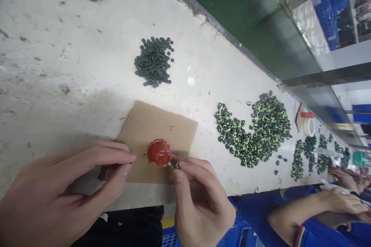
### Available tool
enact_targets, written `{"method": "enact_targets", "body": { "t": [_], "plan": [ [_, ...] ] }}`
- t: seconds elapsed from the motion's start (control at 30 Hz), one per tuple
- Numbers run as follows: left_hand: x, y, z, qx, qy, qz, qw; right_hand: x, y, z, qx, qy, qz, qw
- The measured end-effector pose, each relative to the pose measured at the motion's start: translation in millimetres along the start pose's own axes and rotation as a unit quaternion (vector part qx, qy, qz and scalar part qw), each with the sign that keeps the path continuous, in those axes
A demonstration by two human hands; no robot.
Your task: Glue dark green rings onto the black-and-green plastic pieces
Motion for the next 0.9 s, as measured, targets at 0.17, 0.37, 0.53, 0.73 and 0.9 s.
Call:
{"method": "enact_targets", "body": {
  "t": [0.17, 0.37, 0.53, 0.73, 0.9],
  "plan": [
    [-1.0, 0.2, -1.9, -0.020, -0.002, 0.011, 1.000, 1.4, -5.5, 4.9, -0.008, 0.038, 0.002, 0.999],
    [-1.8, -0.5, -1.5, -0.025, -0.007, 0.012, 1.000, 1.6, -6.9, 6.8, -0.010, 0.049, 0.008, 0.999],
    [-1.0, -0.5, -2.5, -0.026, -0.005, 0.008, 1.000, 1.9, -5.7, 6.4, -0.013, 0.043, 0.008, 0.999],
    [-1.1, -1.9, -2.3, -0.027, -0.008, 0.002, 1.000, 3.6, -5.1, 6.6, -0.017, 0.032, 0.018, 0.999],
    [-0.1, -2.3, -1.2, -0.031, -0.014, 0.016, 0.999, 5.1, -4.4, 6.7, -0.028, -0.002, 0.054, 0.998]
  ]
}}
Point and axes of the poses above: each hand's wrist, its own z-axis towards the middle knuckle, its own y-axis out of the back of the hand, x = y × z, the point moved 1 cm from there along z, towards the middle knuckle, and after that the axes turned 6 degrees about -x, right-handed, at the moved point
